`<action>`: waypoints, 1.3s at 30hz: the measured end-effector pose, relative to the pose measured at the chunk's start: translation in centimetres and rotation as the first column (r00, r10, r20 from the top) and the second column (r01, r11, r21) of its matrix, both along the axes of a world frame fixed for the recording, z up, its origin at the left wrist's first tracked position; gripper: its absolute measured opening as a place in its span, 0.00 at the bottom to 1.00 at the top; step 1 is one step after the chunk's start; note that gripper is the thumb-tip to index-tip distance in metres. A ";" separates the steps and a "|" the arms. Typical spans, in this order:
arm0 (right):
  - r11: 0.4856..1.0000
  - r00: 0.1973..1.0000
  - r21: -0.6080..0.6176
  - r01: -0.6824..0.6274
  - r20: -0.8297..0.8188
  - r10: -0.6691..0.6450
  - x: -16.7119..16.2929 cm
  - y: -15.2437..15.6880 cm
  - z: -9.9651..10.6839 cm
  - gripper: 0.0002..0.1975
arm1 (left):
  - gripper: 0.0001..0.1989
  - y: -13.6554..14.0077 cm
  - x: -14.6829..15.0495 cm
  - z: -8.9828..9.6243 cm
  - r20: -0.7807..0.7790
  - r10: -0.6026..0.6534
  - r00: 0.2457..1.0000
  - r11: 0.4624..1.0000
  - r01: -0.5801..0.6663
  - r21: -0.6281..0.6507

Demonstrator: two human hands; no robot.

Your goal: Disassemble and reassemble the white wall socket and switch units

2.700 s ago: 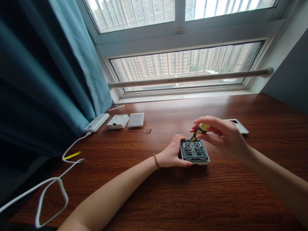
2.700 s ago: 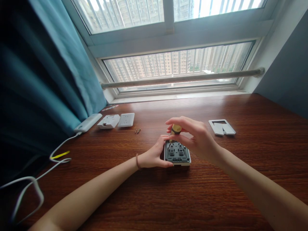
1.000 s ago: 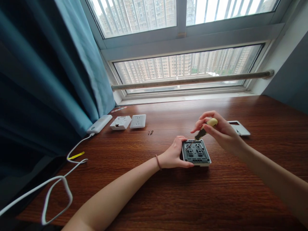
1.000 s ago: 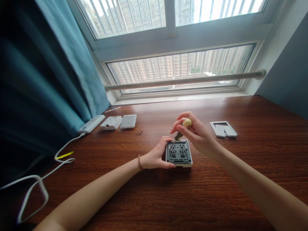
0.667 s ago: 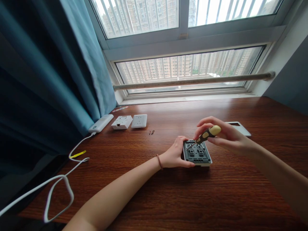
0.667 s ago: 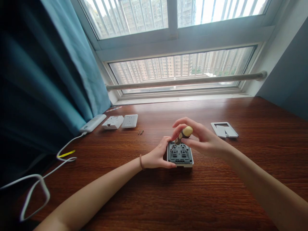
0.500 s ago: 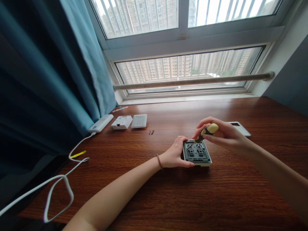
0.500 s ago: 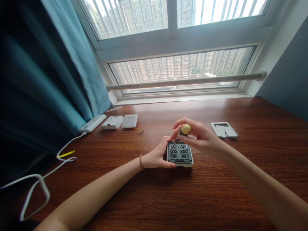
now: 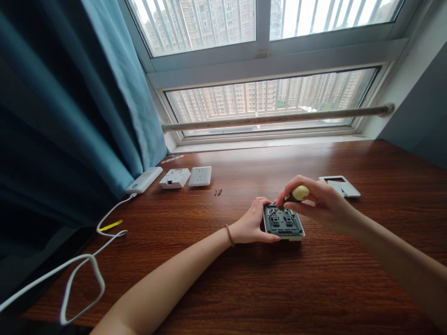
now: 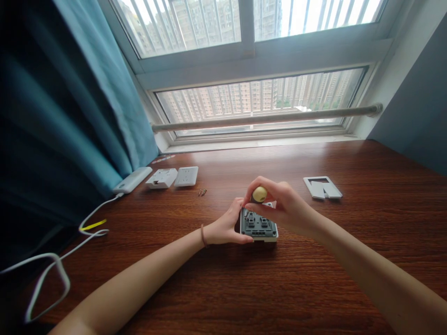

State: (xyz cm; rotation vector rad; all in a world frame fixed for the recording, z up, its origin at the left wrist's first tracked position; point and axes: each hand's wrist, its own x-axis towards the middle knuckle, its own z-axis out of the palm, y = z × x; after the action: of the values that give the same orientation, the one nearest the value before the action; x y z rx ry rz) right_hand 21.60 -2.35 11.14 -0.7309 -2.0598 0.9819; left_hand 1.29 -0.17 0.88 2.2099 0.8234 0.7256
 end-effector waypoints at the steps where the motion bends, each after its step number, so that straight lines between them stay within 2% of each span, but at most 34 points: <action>1: 1.000 1.000 -0.007 0.014 -0.009 -0.014 0.0 0.0 -0.1 0.07 | 0.47 0.0 0.0 0.0 0.003 -0.001 1.000 1.000 0.001 -0.001; 7: 0.991 0.990 -0.003 0.131 -0.049 -0.131 -0.4 0.0 -0.2 0.08 | 0.44 0.0 0.0 -0.3 0.033 -0.013 0.999 1.000 0.013 -0.010; 13: 0.952 0.958 0.111 0.286 -0.029 -0.285 -1.1 -0.9 0.0 0.09 | 0.43 0.0 0.0 -0.2 0.031 -0.028 0.999 1.000 0.028 -0.001; 18: 0.933 0.938 0.102 0.344 -0.069 -0.339 -1.4 -1.3 -0.5 0.08 | 0.43 -0.1 0.0 -0.3 0.010 -0.008 1.000 1.000 0.008 0.013; 20: 0.932 0.929 0.048 0.359 -0.119 -0.352 -1.3 -1.1 -0.6 0.09 | 0.43 0.0 0.0 -0.4 0.002 -0.001 1.000 1.000 0.001 0.005; 23: 0.927 0.879 -0.090 0.365 -0.295 -0.375 -0.9 -0.8 -0.2 0.09 | 0.43 0.0 -0.1 -0.9 -0.002 0.013 1.000 1.000 -0.013 -0.016; 27: 0.889 0.696 -0.273 0.369 -0.553 -0.458 1.0 0.2 0.7 0.07 | 0.47 -0.1 -0.1 -1.2 0.013 0.026 1.000 0.999 -0.025 -0.026; 29: 0.868 0.627 -0.369 0.332 -0.601 -0.496 2.5 1.0 0.1 0.07 | 0.53 0.1 -0.3 -0.7 0.037 0.035 0.999 0.999 -0.035 0.002; 30: 0.857 0.637 -0.425 0.291 -0.583 -0.505 3.3 1.4 -0.6 0.08 | 0.53 0.2 -0.6 -0.2 0.055 0.049 0.997 0.998 -0.050 0.026; 31: 0.838 0.613 -0.454 0.303 -0.581 -0.536 4.1 1.8 -1.5 0.09 | 0.51 0.5 -1.1 0.5 0.074 0.081 0.994 0.995 -0.085 0.051; 33: 0.798 0.631 -0.540 0.267 -0.528 -0.568 5.7 2.3 -3.7 0.13 | 0.36 1.5 -2.5 1.9 0.093 0.230 0.969 0.967 -0.238 0.091; 34: 0.784 0.673 -0.584 0.209 -0.495 -0.549 6.3 2.4 -4.7 0.14 | 0.27 2.3 -3.5 2.6 0.080 0.359 0.930 0.925 -0.365 0.100; 35: 0.773 0.679 -0.609 0.178 -0.493 -0.544 6.9 2.5 -5.6 0.14 | 0.19 3.1 -4.6 3.2 0.034 0.510 0.859 0.854 -0.511 0.100; 36: 0.762 0.683 -0.628 0.154 -0.490 -0.542 7.3 2.5 -6.2 0.15 | 0.15 4.0 -5.9 3.6 0.002 0.580 0.815 0.811 -0.577 0.096; 39: 0.744 0.681 -0.656 0.126 -0.488 -0.546 7.9 2.4 -6.8 0.15 | 0.07 6.4 -9.7 3.6 -0.113 0.673 0.731 0.739 -0.668 0.089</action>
State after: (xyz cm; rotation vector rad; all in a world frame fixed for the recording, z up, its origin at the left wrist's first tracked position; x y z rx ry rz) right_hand 29.53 0.04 4.31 -0.8814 -0.9251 1.4002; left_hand -8.43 6.25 4.44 1.9870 1.7481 0.9262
